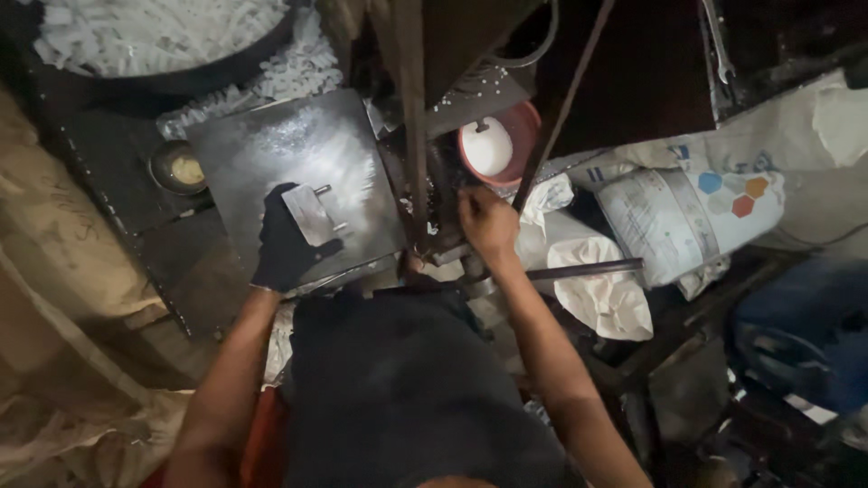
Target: The person repeatedly places a metal mold under a press, operates a lever to activate the machine, and removes the mold. The person also uses a small metal rod to clear material from the press area.
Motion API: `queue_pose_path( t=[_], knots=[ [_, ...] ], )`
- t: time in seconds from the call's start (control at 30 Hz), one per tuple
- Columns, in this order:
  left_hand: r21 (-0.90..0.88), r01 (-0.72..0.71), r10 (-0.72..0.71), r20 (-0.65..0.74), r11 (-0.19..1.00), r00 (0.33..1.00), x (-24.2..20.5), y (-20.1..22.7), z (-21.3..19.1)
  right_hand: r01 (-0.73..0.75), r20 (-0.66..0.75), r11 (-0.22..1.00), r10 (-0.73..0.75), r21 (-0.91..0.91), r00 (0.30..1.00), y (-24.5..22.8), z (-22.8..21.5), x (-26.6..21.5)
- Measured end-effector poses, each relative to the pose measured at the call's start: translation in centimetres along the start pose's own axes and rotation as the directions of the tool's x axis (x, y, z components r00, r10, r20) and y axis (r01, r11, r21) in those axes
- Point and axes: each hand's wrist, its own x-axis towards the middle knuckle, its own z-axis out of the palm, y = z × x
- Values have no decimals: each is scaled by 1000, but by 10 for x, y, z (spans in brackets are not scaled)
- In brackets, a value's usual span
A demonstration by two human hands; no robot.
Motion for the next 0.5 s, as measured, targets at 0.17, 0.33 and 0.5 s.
queue_pose_path(
  t=[0.17,0.33,0.5],
  knots=[
    [-507,367,-272,252,780,929,25,-32,6,73,-96,997,-73,2,993,-3,-4,-2],
    [-570,575,-469,340,587,815,26,-3,23,102,-107,992,-94,70,990,-5,-13,-1],
    [-142,-132,178,389,981,904,25,84,11,64,-58,995,-59,73,997,-10,-20,-1]
  ],
)
